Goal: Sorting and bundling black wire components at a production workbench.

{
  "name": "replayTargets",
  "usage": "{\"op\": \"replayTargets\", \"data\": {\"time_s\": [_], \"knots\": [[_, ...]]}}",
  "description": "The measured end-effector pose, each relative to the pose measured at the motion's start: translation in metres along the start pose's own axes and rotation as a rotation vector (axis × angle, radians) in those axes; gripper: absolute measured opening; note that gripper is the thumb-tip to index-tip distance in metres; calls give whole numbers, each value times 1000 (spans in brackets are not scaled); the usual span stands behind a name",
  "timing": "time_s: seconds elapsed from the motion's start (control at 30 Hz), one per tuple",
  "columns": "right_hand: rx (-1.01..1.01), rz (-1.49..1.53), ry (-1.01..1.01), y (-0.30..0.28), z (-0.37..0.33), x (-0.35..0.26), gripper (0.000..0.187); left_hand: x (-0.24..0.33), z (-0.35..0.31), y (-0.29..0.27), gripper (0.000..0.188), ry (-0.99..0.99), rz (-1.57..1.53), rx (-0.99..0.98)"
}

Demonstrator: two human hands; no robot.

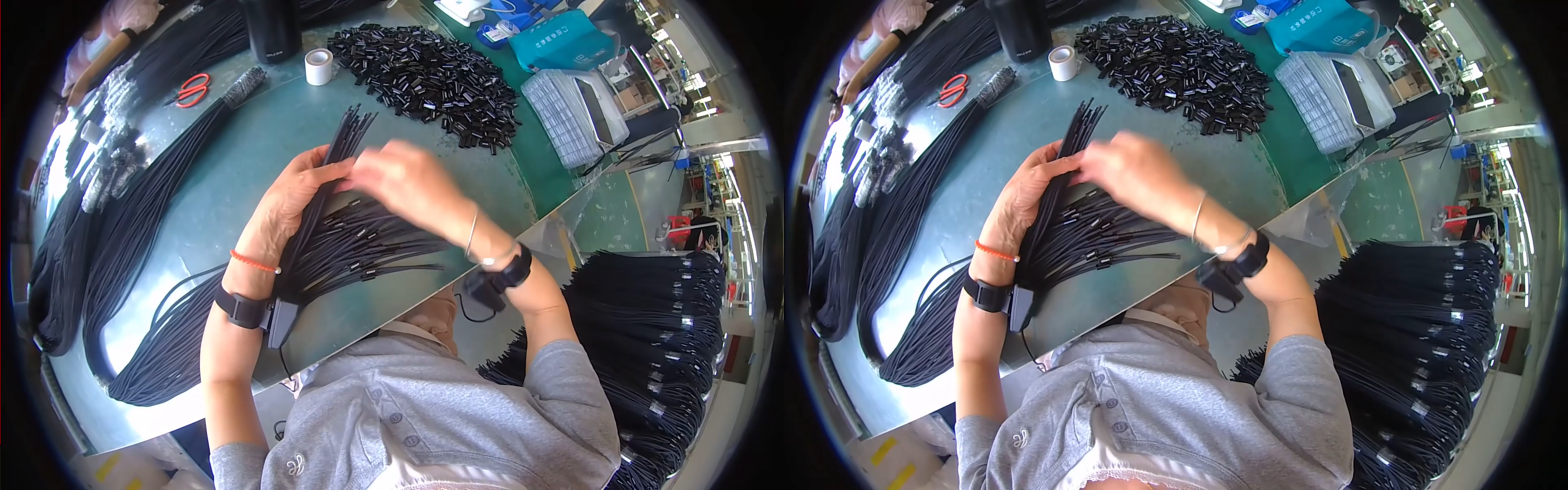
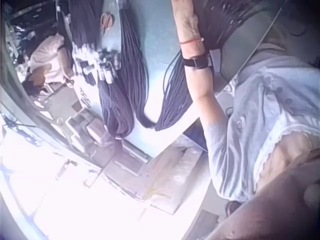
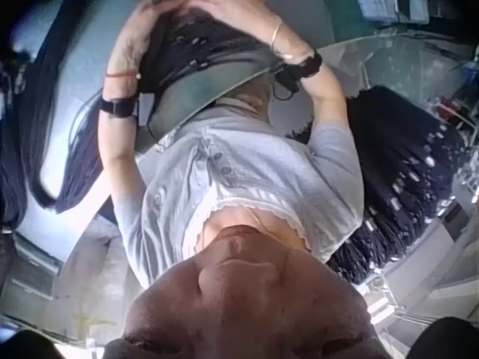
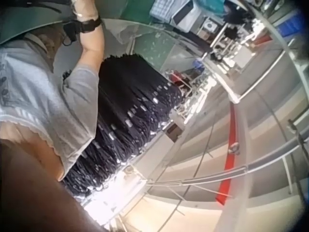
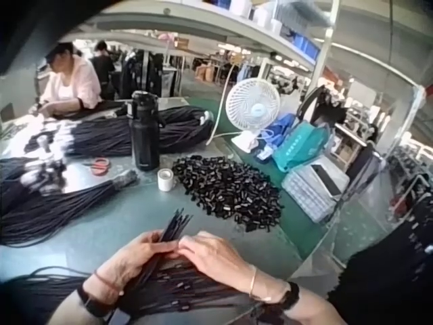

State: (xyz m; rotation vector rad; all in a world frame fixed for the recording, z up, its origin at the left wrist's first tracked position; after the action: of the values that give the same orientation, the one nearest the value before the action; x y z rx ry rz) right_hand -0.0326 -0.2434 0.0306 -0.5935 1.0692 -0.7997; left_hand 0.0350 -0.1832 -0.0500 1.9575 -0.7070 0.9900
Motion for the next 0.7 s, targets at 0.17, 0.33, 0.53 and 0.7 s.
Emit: {"op": "replayTargets", "data": {"time_s": [0.17, 0.33, 0.53, 0.7], "knots": [[188, -568, 34, -48, 3, 71, 20, 4, 4, -3, 18, 28, 55, 36], [169, -414, 16, -44, 3, 74, 22, 4, 3, -1, 16, 23, 105, -7], [71, 545, 488, -27, -9, 99, 20, 3, 8, -2, 15, 59, 165, -20], [43, 709, 426, -37, -7, 88, 17, 5, 6, -1, 14, 59, 199, 4]]}}
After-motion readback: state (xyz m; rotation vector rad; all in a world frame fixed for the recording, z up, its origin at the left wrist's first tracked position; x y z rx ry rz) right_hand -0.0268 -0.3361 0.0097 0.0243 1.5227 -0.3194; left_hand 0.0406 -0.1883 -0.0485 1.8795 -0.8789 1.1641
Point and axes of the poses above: each hand's wrist, its own z-axis towards the middle knuckle, its own y-axis out of the palm, x = y × z, the point moved 10 cm from there along z, towards the middle knuckle, and after that the axes turned 7 degrees about z, right-handed, at the moved point
